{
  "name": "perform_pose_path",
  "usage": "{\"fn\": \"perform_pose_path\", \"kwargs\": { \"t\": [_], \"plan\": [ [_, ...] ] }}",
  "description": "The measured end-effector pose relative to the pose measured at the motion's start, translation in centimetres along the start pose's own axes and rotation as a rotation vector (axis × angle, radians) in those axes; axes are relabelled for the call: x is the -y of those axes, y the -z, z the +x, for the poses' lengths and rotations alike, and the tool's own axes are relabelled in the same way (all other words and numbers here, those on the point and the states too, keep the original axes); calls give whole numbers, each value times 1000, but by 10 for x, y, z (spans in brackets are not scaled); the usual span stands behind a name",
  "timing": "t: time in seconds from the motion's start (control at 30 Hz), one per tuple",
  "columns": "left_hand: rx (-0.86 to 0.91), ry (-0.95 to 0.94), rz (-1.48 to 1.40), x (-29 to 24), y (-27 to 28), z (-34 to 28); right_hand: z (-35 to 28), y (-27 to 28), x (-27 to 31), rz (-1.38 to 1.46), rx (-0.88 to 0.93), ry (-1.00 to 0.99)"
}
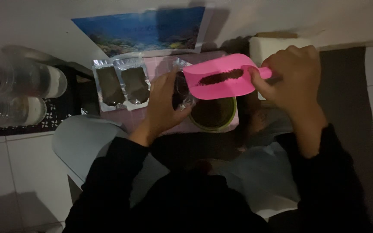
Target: Packaging granular bait into small silver pouches using a plastic scoop
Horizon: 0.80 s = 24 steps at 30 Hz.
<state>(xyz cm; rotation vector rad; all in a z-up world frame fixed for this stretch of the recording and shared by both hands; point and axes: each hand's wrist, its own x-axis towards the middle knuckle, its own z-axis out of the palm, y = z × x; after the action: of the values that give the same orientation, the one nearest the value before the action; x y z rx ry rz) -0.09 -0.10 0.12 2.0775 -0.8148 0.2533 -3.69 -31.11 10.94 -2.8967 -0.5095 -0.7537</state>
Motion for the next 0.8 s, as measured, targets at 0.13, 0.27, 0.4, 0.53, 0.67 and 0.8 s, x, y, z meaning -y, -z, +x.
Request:
{"fn": "perform_pose_path", "kwargs": {
  "t": [0.13, 0.27, 0.4, 0.53, 0.67, 0.8],
  "plan": [
    [46, 47, -1, 4, -3, -2, 2, 2, 0, -74, 9, 3],
    [72, 43, -2, 2, 0, 0, 3, 1, -4, -80, 27, 30],
    [46, 22, -15, 2, 1, 0, 5, 4, -1, -60, 18, 38],
    [78, 61, -13, 1, 1, 1, 7, 8, 5, -91, 23, 38],
    [66, 36, -2, 2, 0, 1, 3, 9, 6, -248, 44, 70],
    [29, 8, 13, 6, -6, -4, 7, 16, 14, -222, 60, 62]
  ]
}}
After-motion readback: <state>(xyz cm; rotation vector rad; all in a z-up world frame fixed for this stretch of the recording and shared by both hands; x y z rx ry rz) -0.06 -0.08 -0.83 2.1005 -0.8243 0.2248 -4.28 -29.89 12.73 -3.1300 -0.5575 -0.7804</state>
